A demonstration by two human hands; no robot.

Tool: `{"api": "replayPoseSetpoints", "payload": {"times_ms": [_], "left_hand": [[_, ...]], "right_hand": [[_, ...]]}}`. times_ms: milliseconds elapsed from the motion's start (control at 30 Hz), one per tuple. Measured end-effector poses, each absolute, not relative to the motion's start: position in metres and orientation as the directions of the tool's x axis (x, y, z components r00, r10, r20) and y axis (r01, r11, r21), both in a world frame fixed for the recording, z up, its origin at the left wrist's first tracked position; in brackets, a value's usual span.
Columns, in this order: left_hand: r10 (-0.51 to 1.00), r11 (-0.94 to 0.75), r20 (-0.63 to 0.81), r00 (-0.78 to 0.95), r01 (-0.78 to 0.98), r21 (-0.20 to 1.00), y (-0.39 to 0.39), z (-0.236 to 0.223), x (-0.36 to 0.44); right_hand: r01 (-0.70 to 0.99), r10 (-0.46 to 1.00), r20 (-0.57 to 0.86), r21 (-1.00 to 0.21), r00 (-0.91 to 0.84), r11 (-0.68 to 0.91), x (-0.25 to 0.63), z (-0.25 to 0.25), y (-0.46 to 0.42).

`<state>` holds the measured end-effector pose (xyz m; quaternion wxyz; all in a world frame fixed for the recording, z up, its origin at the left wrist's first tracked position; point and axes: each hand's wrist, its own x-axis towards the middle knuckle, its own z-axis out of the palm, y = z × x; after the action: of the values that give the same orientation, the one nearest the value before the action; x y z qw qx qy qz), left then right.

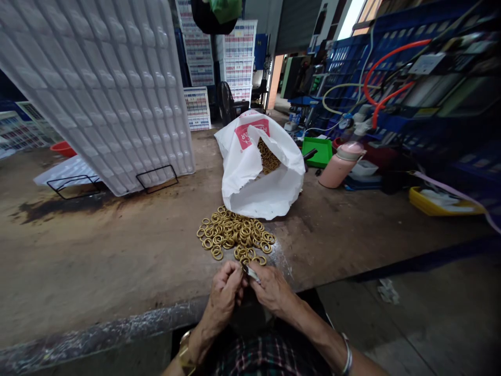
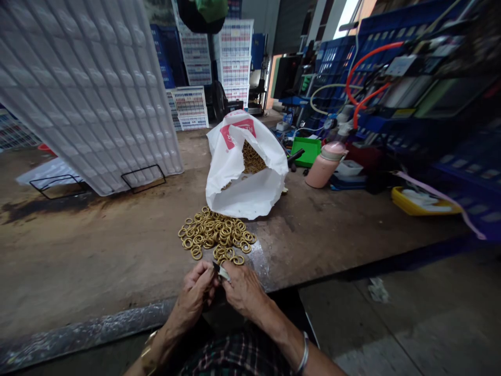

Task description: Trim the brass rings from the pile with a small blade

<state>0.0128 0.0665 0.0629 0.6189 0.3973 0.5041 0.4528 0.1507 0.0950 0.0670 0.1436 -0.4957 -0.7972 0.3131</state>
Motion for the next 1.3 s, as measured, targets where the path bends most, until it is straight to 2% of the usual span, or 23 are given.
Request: {"api": "replayPoseSetpoints", "payload": {"times_ms": [100,233,400,500,633,767,1000,1133,1233,1300], "left_hand": [[0.966,0.252,-0.24,0.095,-0.144,0.957,0.062,0.068,0.012],[0.966,0.246,-0.217,0.138,-0.246,0.937,0.056,0.082,0.008],[0.939,0.339,-0.311,0.148,-0.556,0.759,0.066,0.086,0.002],[0.917,0.373,-0.371,0.146,-0.642,0.67,0.072,0.077,-0.002],[0.896,0.402,-0.42,0.143,-0.663,0.631,0.072,0.066,-0.005],[0.884,0.425,-0.435,0.173,-0.687,0.59,0.072,0.064,-0.007],[0.86,0.449,-0.462,0.218,-0.755,0.479,0.075,0.061,-0.012],[0.866,0.413,-0.475,0.157,-0.759,0.503,0.075,0.06,-0.012],[0.873,0.397,-0.471,0.128,-0.747,0.533,0.077,0.06,-0.011],[0.87,0.397,-0.478,0.118,-0.742,0.54,0.078,0.061,-0.01]], "right_hand": [[0.723,0.861,-0.101,-0.596,-0.498,0.348,0.155,0.065,0.098],[0.795,0.916,-0.066,-0.523,-0.396,0.306,0.17,0.058,0.105],[0.832,0.981,0.035,-0.525,-0.192,0.182,0.184,0.051,0.111],[0.849,0.983,0.087,-0.495,-0.162,0.183,0.183,0.047,0.111],[0.865,0.976,0.11,-0.452,-0.186,0.216,0.177,0.043,0.111],[0.897,0.979,0.074,-0.393,-0.189,0.203,0.171,0.044,0.113],[0.913,0.988,0.057,-0.375,-0.147,0.157,0.173,0.048,0.12],[0.925,0.99,0.122,-0.362,-0.076,0.116,0.179,0.049,0.122],[0.894,0.974,0.166,-0.395,-0.157,0.211,0.174,0.05,0.114],[0.862,0.958,0.136,-0.419,-0.251,0.286,0.165,0.05,0.103]]}}
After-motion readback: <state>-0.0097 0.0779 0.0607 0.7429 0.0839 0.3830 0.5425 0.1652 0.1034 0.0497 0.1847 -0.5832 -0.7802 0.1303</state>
